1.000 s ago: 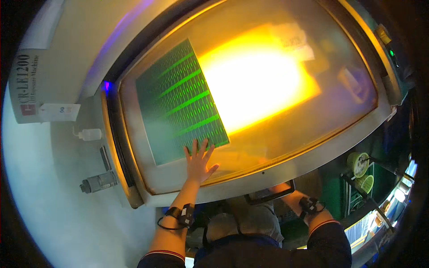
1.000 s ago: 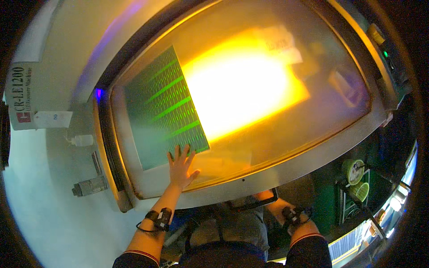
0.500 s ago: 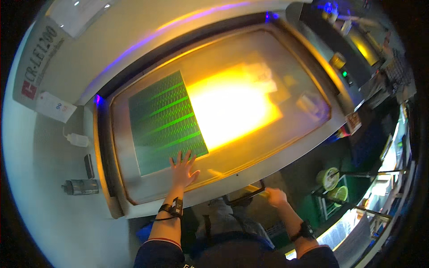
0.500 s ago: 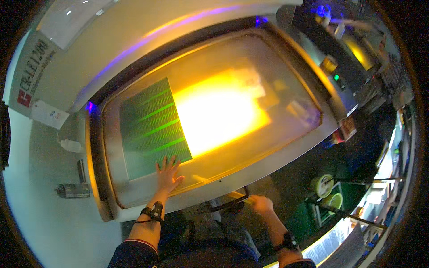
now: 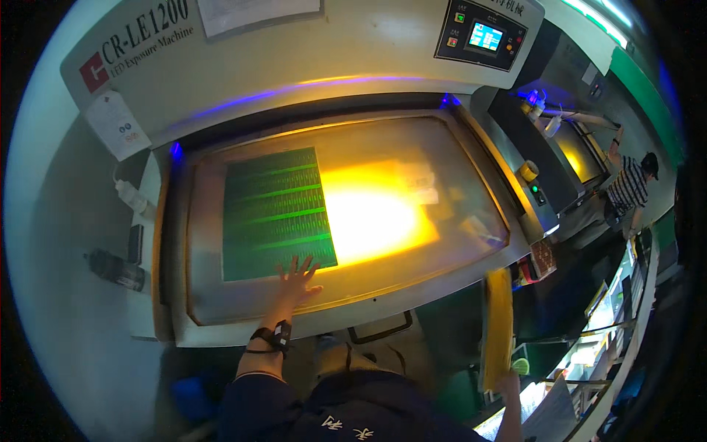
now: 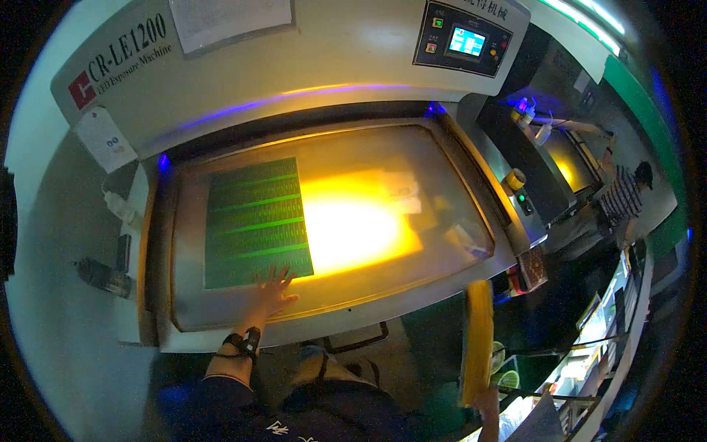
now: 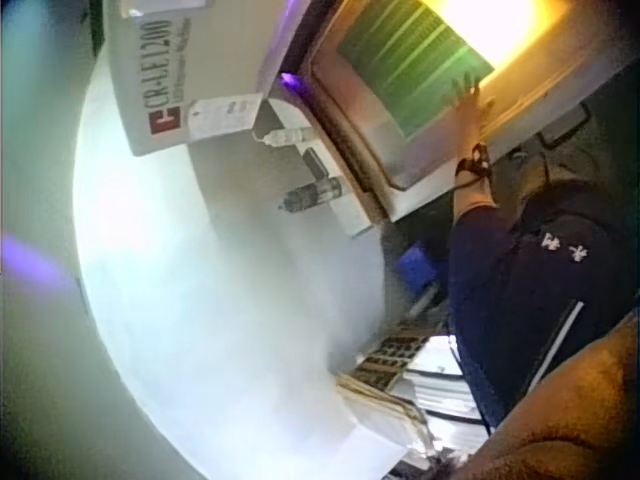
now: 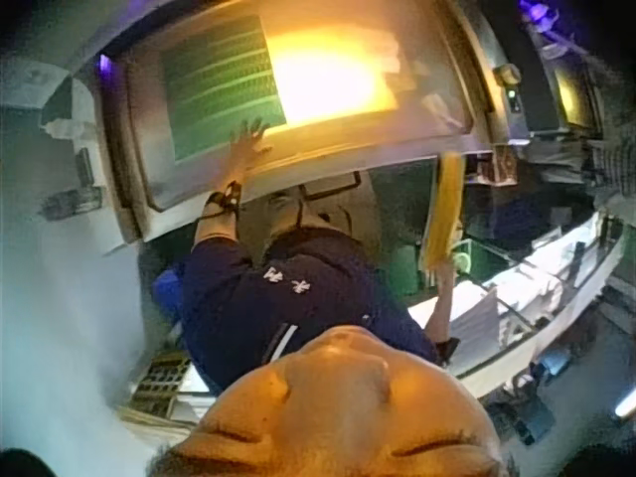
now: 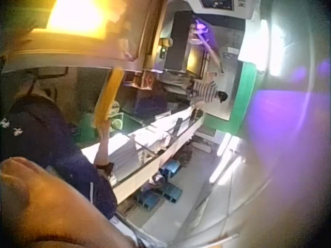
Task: Load and unload PCB panels into an LED exposure machine, using a squeegee-like tool to flatten them.
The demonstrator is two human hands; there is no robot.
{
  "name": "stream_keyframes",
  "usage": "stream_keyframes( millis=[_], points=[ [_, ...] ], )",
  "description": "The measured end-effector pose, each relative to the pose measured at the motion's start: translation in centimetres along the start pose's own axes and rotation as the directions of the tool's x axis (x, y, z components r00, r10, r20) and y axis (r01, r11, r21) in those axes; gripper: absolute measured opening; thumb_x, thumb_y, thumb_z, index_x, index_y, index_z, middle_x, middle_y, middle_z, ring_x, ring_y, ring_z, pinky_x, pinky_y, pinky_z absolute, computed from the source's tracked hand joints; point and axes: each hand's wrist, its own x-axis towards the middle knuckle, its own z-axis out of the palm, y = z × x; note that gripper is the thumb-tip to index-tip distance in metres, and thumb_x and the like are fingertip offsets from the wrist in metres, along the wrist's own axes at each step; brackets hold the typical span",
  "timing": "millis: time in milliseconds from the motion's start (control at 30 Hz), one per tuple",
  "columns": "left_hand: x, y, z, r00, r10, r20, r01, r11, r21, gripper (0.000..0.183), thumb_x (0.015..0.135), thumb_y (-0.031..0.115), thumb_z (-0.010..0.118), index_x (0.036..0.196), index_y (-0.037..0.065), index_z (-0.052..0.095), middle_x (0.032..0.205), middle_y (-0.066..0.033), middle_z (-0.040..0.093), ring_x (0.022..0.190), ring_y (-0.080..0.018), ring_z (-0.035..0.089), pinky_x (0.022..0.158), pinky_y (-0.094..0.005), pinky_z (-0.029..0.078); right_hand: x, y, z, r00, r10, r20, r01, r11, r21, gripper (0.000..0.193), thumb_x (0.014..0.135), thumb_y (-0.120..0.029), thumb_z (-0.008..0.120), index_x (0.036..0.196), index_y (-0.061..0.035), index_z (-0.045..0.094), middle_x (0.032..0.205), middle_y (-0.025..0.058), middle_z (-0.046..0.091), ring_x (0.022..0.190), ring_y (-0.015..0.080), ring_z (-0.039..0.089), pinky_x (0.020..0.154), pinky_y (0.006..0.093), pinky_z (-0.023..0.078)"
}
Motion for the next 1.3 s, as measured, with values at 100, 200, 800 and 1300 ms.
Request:
stream_keyframes(
  millis=[100,200,800,1300],
  points=[
    [-0.8,0.9,-0.7,0.973,-0.128,0.192,0.154,0.98,-0.123,0.082,0.085,0.061,0.056,0.151,0.021,0.03,0.16,-0.0069,0.019,0.146,-0.0398,0.014,0.109,-0.0723,0.014,5.3,-5.5,-16.9,0.922,0.307,-0.237,0.025,0.563,0.826,0.041,0.069,-0.013,0.069,0.109,-0.002,0.065,0.082,0.014,0.07,0.079,0.0343,0.067,0.074,0.0419,0.054],
    [-3.5,2.6,-2.6,0.97,0.142,-0.197,-0.224,0.836,-0.5,0.086,0.081,0.052,0.065,0.151,0.016,0.031,0.159,-0.0126,0.018,0.146,-0.0429,0.014,0.112,-0.0644,0.021,7.4,-13.4,-31.0,0.805,-0.107,-0.584,0.397,0.828,0.396,0.04,0.072,-0.008,0.066,0.112,-0.0099,0.066,0.101,0.0092,0.07,0.089,0.0322,0.067,0.079,0.0425,0.054],
    [1.2,-24.2,-10.2,0.865,-0.268,0.425,0.327,0.942,-0.072,0.071,0.084,0.006,0.062,0.149,0.015,0.034,0.151,-0.0097,0.038,0.136,-0.0469,0.032,0.113,-0.0556,0.028,37.7,-50.2,-49.5,0.541,-0.705,-0.459,0.733,0.663,-0.154,0.063,0.088,-0.02,0.057,0.146,-0.0121,0.037,0.147,0.0112,0.043,0.134,0.0336,0.04,0.109,0.0607,0.028],
    [28.3,-52.5,-7.9,0.949,-0.299,-0.1,0.3,0.954,-0.011,0.08,0.072,-0.003,0.067,0.144,0.022,0.042,0.15,-0.0143,0.038,0.133,-0.0401,0.04,0.11,-0.0512,0.035,66.3,-62.6,-74.5,0.504,-0.574,-0.645,0.659,0.739,-0.142,0.069,0.083,-0.007,0.055,0.147,-0.0221,0.036,0.154,0.005,0.035,0.141,0.0292,0.035,0.112,0.0556,0.03]
  ],
)
